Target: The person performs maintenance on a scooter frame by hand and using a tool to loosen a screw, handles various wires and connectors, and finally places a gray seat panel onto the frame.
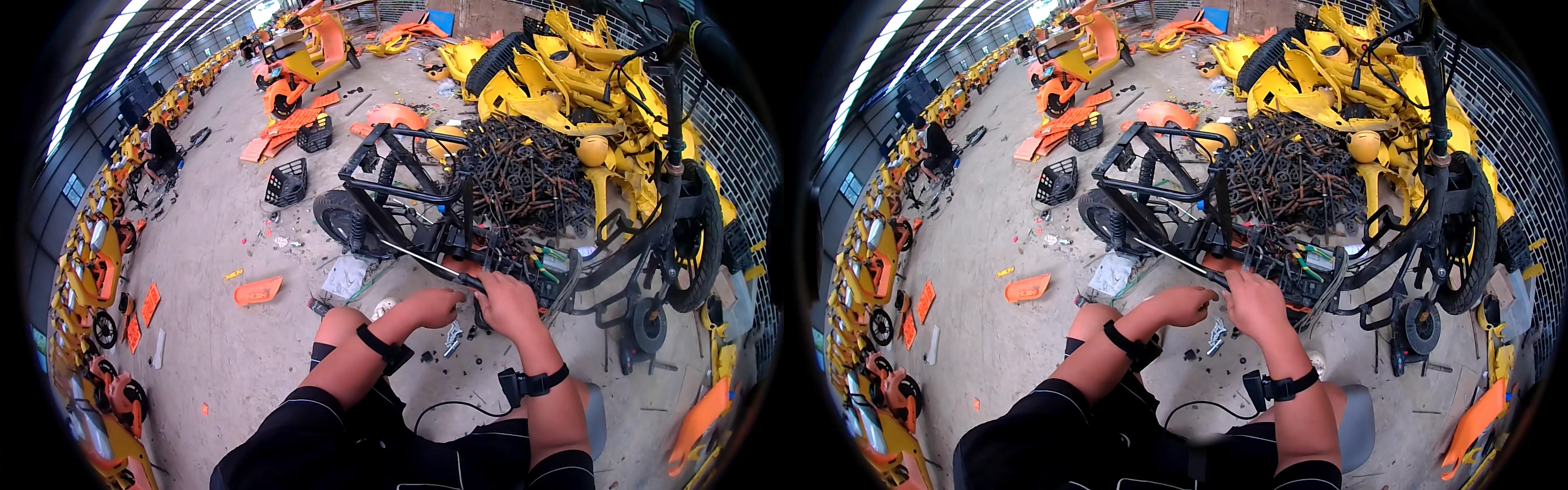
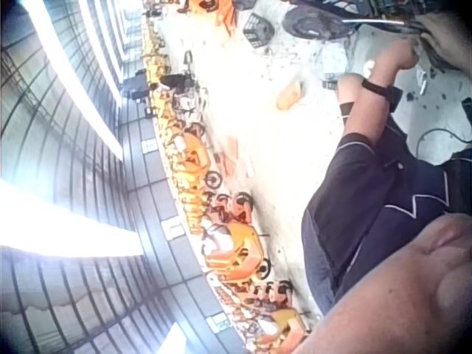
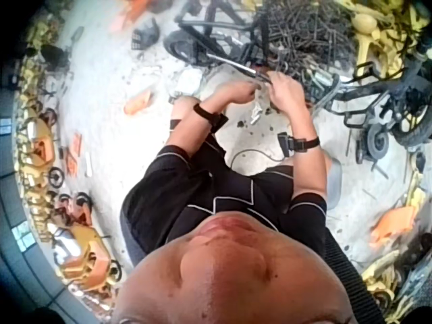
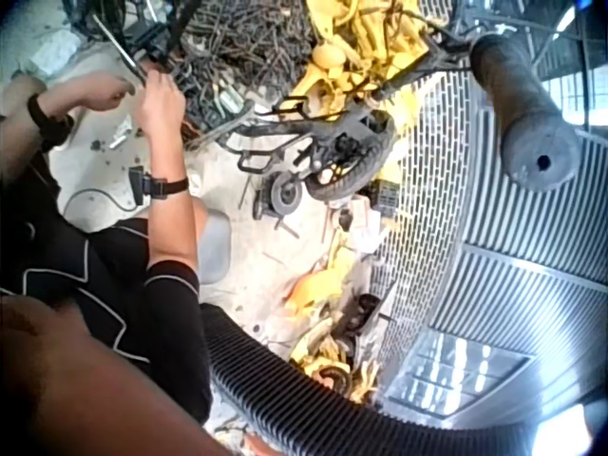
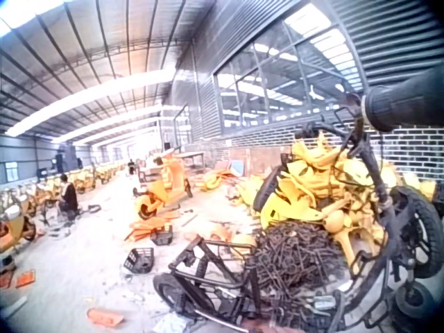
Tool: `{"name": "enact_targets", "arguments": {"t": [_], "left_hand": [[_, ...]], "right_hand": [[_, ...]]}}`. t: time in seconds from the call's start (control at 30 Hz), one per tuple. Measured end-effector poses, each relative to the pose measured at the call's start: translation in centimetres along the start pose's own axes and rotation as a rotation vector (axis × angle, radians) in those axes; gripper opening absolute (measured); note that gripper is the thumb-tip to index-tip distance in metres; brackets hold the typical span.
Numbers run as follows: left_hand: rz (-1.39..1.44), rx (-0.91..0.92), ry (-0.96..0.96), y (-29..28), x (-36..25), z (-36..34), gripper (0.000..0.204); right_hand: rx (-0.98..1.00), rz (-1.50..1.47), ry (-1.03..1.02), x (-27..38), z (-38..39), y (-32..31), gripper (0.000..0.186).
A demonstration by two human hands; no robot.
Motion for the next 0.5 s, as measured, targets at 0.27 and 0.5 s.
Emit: {"name": "enact_targets", "arguments": {"t": [0.27, 0.5], "left_hand": [[0.005, -0.042, -0.001, -1.0, -0.2, 0.5, 0.040], [0.353, -0.363, -0.079, -4.3, -0.5, 1.1, 0.045]], "right_hand": [[-0.047, -0.014, -0.005, 0.8, -0.6, -0.2, 0.033], [-0.123, -0.178, 0.089, 1.6, -1.3, -1.4, 0.037]]}}
Point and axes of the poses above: each hand's wrist, its own z-axis away from the middle knuckle, its own y-axis out of the palm, x = y × z, the point moved 3 cm from there along -z, towards the middle knuckle, and after that the axes turned 10 degrees about -z, right-handed, at the moved point
